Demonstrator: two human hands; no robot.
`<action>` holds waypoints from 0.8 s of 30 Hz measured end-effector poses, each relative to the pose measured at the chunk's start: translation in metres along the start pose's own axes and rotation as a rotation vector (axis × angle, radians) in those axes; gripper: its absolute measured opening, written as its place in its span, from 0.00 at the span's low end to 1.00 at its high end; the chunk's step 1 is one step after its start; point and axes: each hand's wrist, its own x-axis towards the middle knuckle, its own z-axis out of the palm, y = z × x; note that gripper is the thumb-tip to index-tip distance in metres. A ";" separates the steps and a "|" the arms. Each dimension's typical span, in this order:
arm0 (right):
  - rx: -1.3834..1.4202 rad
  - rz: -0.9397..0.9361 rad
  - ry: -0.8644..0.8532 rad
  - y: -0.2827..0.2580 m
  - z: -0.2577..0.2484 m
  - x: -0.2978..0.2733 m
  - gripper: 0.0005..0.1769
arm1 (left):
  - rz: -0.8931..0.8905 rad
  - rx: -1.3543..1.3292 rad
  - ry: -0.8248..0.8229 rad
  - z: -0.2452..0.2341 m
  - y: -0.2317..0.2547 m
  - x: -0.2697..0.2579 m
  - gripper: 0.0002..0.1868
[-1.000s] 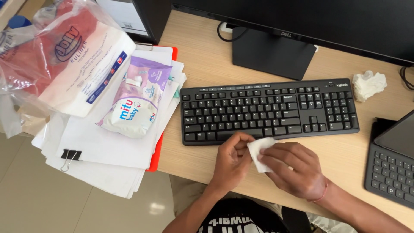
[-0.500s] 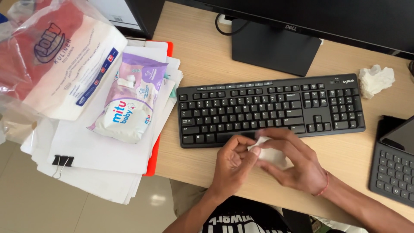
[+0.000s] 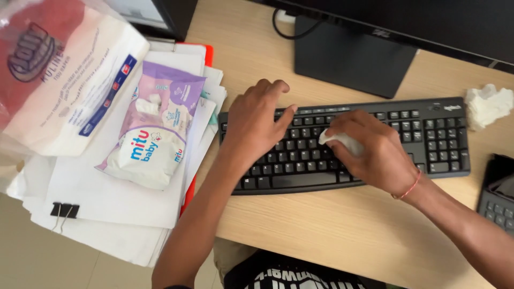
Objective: Cleaning a computer keyboard using a wet wipe.
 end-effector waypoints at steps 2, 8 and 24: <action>-0.004 -0.015 -0.029 0.001 0.007 0.002 0.15 | 0.012 0.053 0.029 0.010 -0.010 -0.002 0.15; -0.042 -0.150 -0.065 0.001 0.016 0.010 0.17 | 0.074 0.065 0.031 0.030 -0.022 0.000 0.17; -0.048 -0.347 -0.156 -0.002 0.017 0.019 0.13 | 0.131 0.121 0.028 0.029 -0.023 0.003 0.29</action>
